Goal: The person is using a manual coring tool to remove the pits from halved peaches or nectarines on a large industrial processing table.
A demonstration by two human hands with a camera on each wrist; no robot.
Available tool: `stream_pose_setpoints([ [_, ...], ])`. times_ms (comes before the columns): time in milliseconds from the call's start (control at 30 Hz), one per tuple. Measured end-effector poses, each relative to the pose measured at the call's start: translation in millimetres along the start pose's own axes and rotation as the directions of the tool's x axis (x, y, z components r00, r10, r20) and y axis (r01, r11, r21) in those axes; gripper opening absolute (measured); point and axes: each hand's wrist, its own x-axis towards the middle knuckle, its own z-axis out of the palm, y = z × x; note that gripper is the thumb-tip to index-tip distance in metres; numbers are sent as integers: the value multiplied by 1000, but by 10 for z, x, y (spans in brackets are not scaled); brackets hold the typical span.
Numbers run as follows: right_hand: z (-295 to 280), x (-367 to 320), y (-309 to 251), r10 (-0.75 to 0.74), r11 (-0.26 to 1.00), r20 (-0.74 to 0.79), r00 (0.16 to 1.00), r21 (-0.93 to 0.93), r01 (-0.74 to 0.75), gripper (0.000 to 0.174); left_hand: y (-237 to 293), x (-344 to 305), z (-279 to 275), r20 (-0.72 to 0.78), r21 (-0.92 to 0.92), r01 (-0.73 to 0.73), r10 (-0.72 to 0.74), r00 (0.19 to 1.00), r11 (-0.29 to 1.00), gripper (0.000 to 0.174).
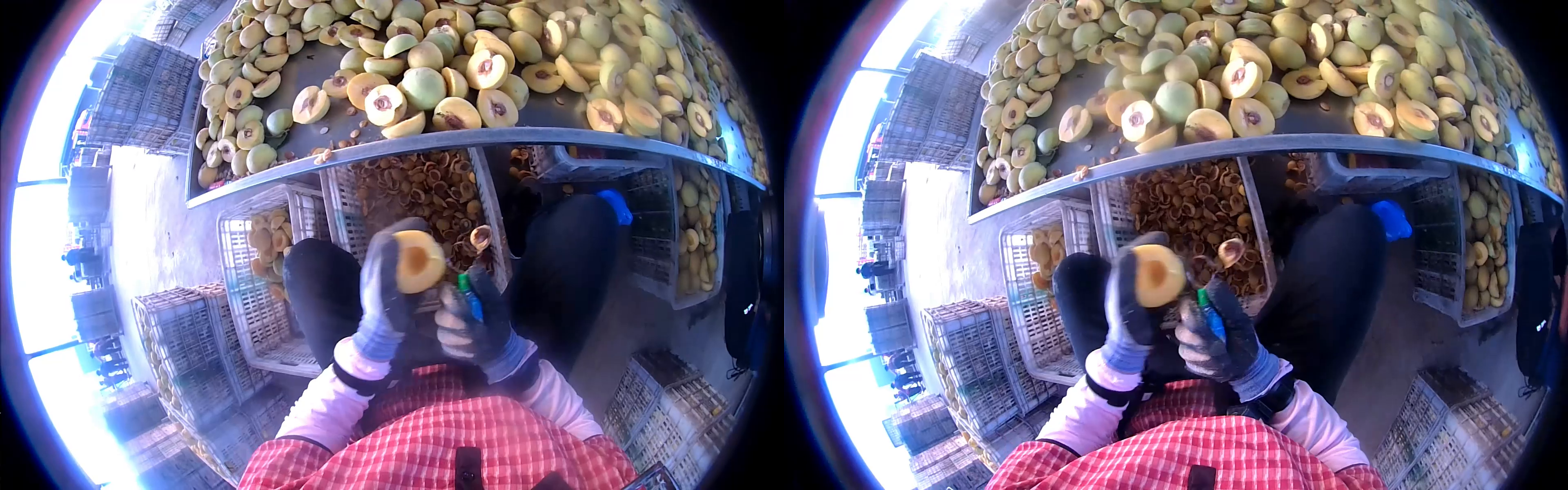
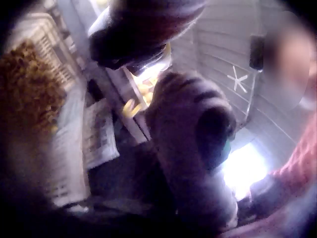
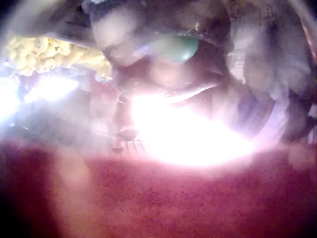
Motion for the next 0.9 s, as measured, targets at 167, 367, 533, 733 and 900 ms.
stream_pose_setpoints([
  [167,28,53,22,44,987,-185,982,-147,-72,51,333,254,-1337,-281,621,-327,592,755,712,45],
  [367,2,180,26,-1,955,-355,935,-278,-105,49,934,715,-1007,45,987,-129,621,782,91,46],
  [533,83,247,-7,-104,912,-514,851,-390,-124,51,1076,2289,-915,-24,998,-7,514,858,59,59],
  [733,222,289,-67,-273,834,-546,792,-545,-89,47,960,2729,-714,38,577,-10,-14,999,817,54],
  [900,394,328,-156,-689,484,-298,661,-868,113,28,762,1363,-308,211,123,-271,242,947,955,52],
])
